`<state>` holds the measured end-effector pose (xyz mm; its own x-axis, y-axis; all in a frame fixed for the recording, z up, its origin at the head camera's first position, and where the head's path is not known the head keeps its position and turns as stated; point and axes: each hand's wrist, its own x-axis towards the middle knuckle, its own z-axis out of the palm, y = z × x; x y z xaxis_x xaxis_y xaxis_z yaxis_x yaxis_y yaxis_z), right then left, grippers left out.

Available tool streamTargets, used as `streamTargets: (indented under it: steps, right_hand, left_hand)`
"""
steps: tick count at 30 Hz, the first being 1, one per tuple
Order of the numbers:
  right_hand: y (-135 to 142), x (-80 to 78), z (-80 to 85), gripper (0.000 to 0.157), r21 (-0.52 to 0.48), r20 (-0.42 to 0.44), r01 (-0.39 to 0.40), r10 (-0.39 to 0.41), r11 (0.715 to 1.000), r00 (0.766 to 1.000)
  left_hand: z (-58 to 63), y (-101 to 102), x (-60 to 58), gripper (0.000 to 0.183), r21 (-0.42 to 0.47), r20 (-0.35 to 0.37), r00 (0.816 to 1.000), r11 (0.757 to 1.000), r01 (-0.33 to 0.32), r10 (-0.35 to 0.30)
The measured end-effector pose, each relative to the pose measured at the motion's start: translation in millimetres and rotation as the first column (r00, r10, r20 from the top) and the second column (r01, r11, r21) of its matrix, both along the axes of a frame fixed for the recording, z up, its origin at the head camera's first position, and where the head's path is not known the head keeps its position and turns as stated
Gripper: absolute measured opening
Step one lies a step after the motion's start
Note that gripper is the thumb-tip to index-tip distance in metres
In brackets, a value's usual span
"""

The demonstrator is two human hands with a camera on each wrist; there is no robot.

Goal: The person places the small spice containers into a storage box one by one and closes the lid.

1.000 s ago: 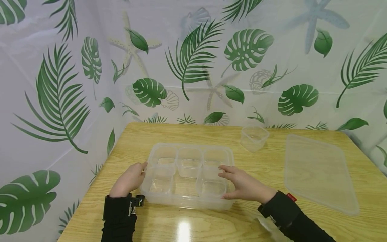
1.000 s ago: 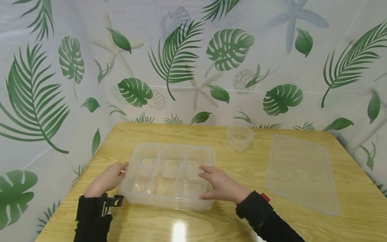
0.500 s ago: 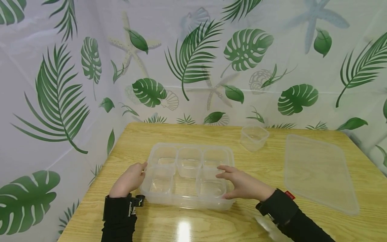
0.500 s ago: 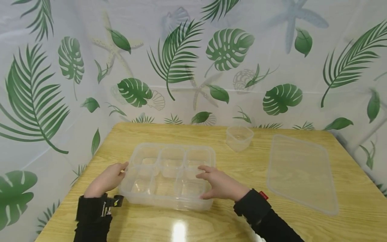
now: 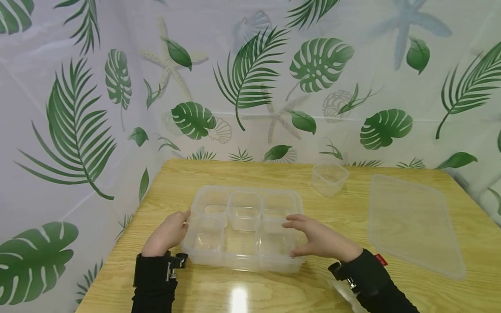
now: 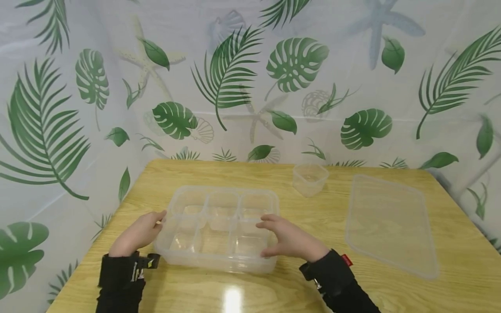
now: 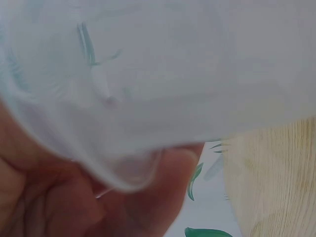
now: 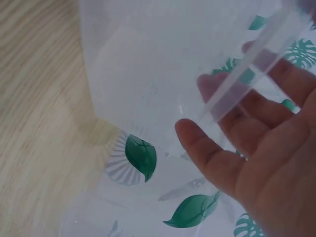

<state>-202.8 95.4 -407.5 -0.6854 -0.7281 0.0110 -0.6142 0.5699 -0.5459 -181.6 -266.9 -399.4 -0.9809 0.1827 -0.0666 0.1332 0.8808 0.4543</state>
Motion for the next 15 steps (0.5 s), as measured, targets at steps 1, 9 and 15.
streamTargets:
  steps: [1, 9, 15]
  right_hand:
    - [0.3, 1.8, 1.3, 0.059, 0.005, -0.009, 0.017, -0.017, 1.0, 1.0]
    - [0.1, 8.7, 5.5, 0.052, 0.043, -0.114, 0.06, -0.055, 0.997, 0.992]
    - [-4.0, 8.3, 2.5, 0.05, 0.033, -0.164, 0.032, -0.026, 0.999, 0.986]
  left_hand:
    - [0.0, 0.1, 0.1, 0.04, 0.001, -0.002, 1.0, 1.0, 0.001, -0.001]
    - [1.3, 0.1, 0.4, 0.04, 0.011, 0.008, 1.0, 1.0, 0.007, -0.007]
    - [1.8, 0.9, 0.7, 0.041, 0.007, 0.014, 1.0, 1.0, 0.008, -0.008]
